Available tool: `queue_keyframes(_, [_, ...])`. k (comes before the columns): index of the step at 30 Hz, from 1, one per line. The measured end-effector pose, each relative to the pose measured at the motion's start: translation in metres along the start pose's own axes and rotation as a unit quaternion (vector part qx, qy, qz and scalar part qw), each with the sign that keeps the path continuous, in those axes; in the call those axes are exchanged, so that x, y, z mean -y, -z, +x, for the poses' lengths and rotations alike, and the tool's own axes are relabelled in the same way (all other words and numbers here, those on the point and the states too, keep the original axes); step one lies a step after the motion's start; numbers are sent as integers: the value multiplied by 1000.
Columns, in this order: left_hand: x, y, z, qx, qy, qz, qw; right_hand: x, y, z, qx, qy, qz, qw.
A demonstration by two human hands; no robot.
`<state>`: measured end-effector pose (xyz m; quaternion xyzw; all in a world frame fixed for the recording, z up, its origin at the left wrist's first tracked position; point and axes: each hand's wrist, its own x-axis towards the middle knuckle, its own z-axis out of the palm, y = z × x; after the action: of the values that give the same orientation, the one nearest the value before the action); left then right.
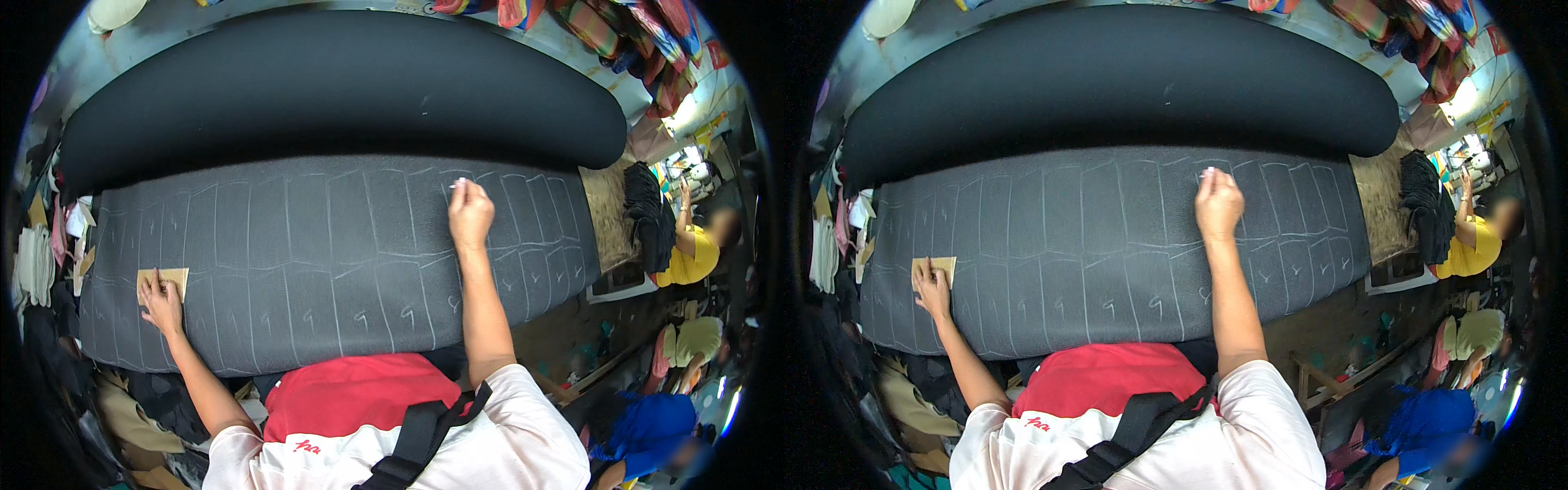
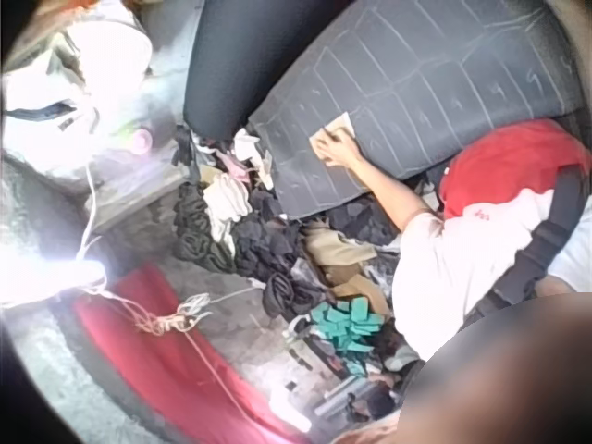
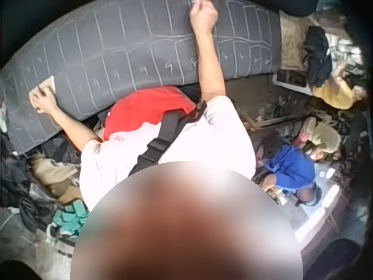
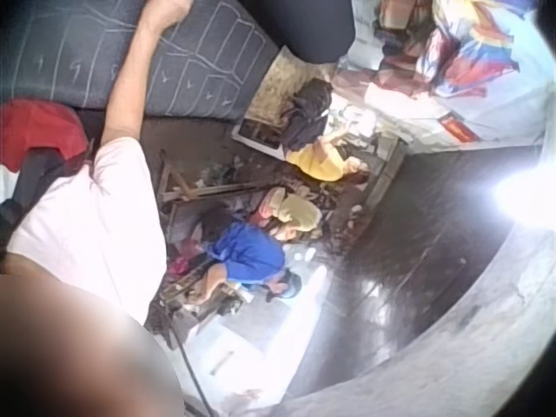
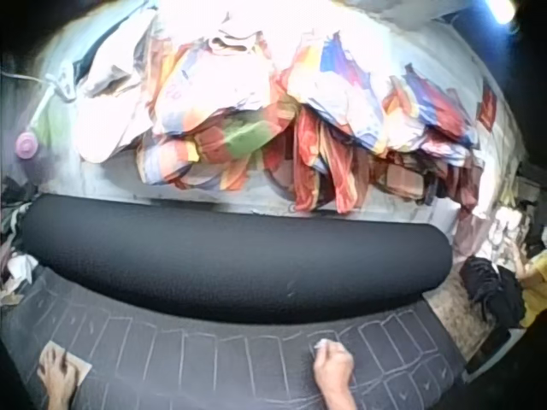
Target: The person uses a small rectangular template and chalk to mark repeated patterns on a large piece of black fabric laid on a curved work surface. They repeatedly position the template, trace its outline, and reposition it to create a series of aligned markings.
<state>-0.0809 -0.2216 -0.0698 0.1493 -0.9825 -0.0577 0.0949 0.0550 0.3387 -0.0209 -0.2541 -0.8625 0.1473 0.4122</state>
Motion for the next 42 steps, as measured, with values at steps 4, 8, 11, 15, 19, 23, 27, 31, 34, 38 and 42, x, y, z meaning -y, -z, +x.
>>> queue_keyframes(4, [0,1,1,5,2,6,1000,-36,4,-13,29,-14,-133,991])
queue_keyframes(8, [0,1,1,2,-5,1,1000,-54,-7,-27,12,7,-144,989])
queue_keyframes(11, [0,1,0,-7,-9,-9,1000,-57,-9,-28,3,7,-137,990])
queue_keyframes(15, [1,0,1,-7,-8,-13,1000,-55,-7,-27,-7,13,-132,991])
queue_keyframes(19, [3,-3,3,-7,-10,-7,1000,-56,-7,-27,-7,17,-134,991])
queue_keyframes(23, [4,-4,3,-5,-8,3,1000,-55,-8,-29,-9,20,-127,992])
queue_keyframes(27, [4,-5,4,-2,-8,2,1000,-54,-1,-25,23,24,-115,993])
queue_keyframes(31, [5,-5,4,2,-10,2,1000,-77,27,-1,-14,-77,-39,996])
queue_keyframes(34, [6,-5,3,-1,-11,1,1000,-110,51,17,-156,-74,-147,974])
queue_keyframes(38, [5,-5,3,1,-7,3,1000,-133,65,13,46,-150,-262,952])
queue_keyframes(42, [3,-3,2,3,-6,-10,1000,-161,77,27,31,-134,-231,963])
